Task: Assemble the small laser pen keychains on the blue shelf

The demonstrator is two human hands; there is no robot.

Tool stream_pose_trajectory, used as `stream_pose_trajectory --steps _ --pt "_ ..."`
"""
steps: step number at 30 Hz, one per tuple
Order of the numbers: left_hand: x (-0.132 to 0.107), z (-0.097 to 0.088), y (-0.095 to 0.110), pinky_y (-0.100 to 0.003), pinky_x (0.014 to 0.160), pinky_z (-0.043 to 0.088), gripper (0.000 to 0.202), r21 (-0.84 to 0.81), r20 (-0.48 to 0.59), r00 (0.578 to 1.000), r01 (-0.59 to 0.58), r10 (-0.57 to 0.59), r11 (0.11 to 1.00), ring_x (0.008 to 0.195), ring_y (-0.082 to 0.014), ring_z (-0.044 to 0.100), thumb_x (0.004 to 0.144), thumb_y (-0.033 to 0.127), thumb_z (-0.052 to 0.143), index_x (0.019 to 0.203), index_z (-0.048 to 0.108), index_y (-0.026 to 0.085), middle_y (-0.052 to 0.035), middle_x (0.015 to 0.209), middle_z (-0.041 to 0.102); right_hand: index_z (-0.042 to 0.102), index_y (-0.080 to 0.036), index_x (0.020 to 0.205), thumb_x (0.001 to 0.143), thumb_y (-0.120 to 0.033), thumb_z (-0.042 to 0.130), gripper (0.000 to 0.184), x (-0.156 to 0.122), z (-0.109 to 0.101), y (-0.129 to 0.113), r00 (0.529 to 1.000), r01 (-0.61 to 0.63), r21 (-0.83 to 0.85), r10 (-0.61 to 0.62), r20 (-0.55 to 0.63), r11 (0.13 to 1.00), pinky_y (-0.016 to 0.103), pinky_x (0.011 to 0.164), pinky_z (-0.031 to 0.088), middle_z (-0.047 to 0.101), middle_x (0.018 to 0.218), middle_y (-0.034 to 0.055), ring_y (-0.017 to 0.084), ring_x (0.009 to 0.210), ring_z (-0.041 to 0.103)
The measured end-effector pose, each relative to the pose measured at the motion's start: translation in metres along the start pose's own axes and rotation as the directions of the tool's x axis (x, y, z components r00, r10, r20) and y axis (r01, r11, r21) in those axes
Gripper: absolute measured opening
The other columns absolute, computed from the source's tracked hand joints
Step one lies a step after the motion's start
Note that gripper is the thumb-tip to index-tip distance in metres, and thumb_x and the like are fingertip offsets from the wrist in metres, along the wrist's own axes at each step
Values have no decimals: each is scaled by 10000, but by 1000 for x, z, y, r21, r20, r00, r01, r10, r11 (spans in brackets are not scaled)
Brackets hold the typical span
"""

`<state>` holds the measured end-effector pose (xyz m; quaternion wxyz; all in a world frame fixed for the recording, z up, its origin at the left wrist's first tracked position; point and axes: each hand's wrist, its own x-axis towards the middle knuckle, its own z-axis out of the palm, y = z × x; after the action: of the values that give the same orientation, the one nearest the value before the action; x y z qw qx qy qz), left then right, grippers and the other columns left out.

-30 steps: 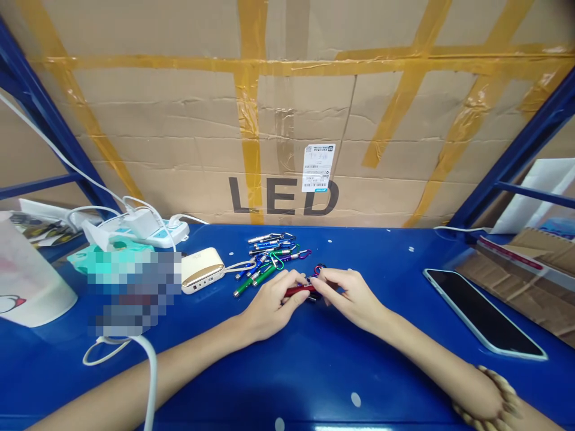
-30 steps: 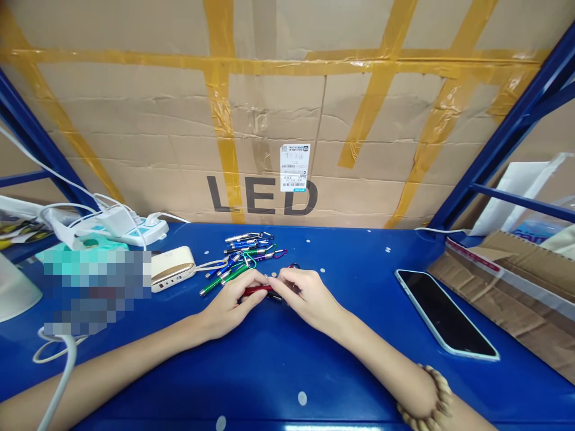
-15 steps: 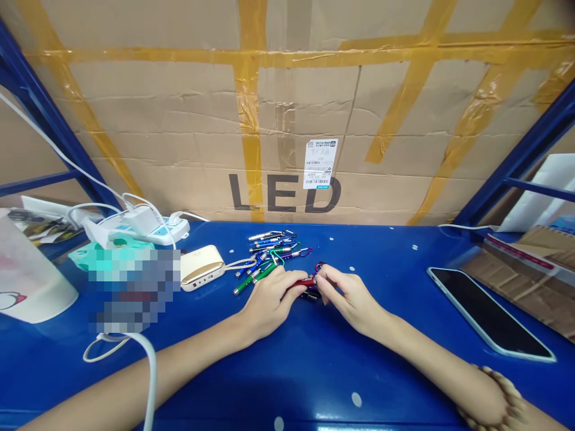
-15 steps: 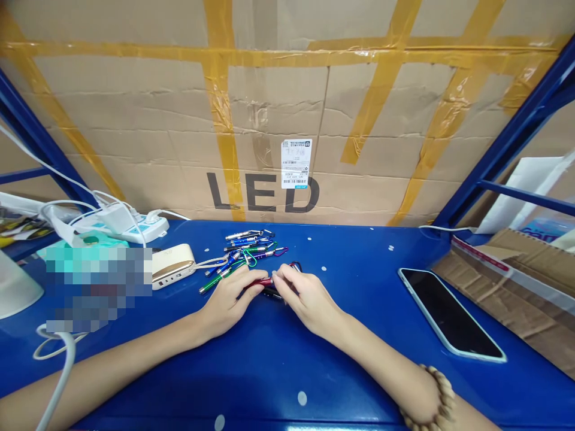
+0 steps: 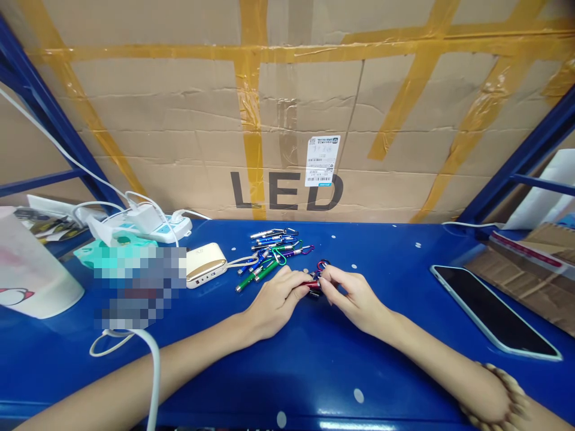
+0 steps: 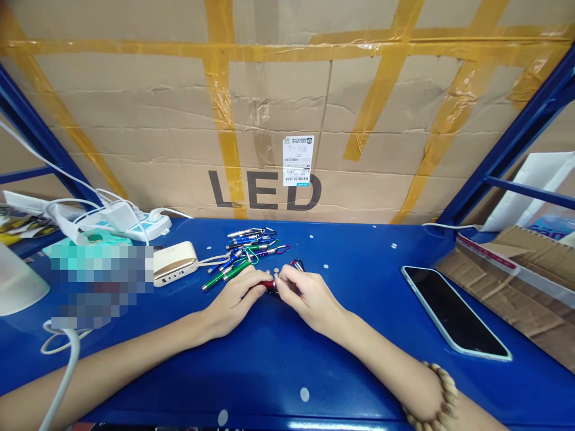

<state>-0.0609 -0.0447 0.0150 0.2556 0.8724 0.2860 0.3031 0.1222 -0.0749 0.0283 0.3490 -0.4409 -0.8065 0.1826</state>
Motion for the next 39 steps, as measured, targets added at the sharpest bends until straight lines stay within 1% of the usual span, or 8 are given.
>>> stream_pose_trajectory --steps 6,13,18,23,29,33,35,39 --pt "-3 1 4 -278 760 424 248 34 2 1000 12 -13 999 828 -161 488 935 274 309 994 542 211 -26 916 599 337 -215 693 919 -279 307 237 0 0 1 998 39 -66 -37 43 997 196 490 304 411 594 -49 89 490 340" --pt "-7 5 10 -296 749 455 244 123 -2 999 -36 37 992 854 -183 553 911 313 376 1090 474 178 -69 964 598 341 -204 619 883 -242 355 266 0 5 2 988 110 -202 -129 -81 973 195 454 261 352 529 -56 79 446 299" --pt "-7 3 7 -282 736 460 247 84 20 995 -102 101 991 812 -174 568 921 285 327 1022 534 197 -48 904 630 350 -203 606 862 -216 372 258 -2 6 -3 978 170 -163 -186 -92 972 188 442 275 358 517 -55 76 449 292" --pt "-9 2 8 -255 756 447 234 -58 64 996 -53 57 997 823 -159 578 905 288 355 1017 547 213 -26 897 634 337 -204 597 844 -196 396 254 -2 4 -5 974 207 -110 -215 -75 972 183 438 286 365 504 -57 69 436 313" --pt "-10 1 14 -217 544 372 278 -121 125 992 47 -32 992 512 -109 443 902 351 326 916 560 202 33 586 510 319 -206 599 838 -212 385 248 -3 6 -6 988 147 -27 -148 -50 989 184 433 284 354 504 -59 71 439 296" --pt "-11 2 17 -216 566 368 294 -98 239 971 4 20 995 538 -112 473 906 325 317 853 576 198 22 607 525 325 -208 617 854 -233 363 242 -3 2 -12 990 96 -6 -96 -107 995 180 433 291 371 519 -53 76 454 313" --pt "-11 3 18 -220 577 370 271 -74 224 974 -11 28 997 558 -119 494 904 312 326 895 574 202 18 633 545 332 -206 613 862 -238 361 253 -3 0 -12 989 111 -33 -114 -95 993 182 440 292 375 519 -52 76 455 317" --pt "-7 3 14 -232 588 384 236 -33 75 989 128 -125 991 597 -128 523 905 318 335 993 530 217 17 699 581 383 -200 628 877 -266 383 257 -1 0 -6 989 128 -160 -138 -52 979 188 454 291 412 521 -51 74 450 342"
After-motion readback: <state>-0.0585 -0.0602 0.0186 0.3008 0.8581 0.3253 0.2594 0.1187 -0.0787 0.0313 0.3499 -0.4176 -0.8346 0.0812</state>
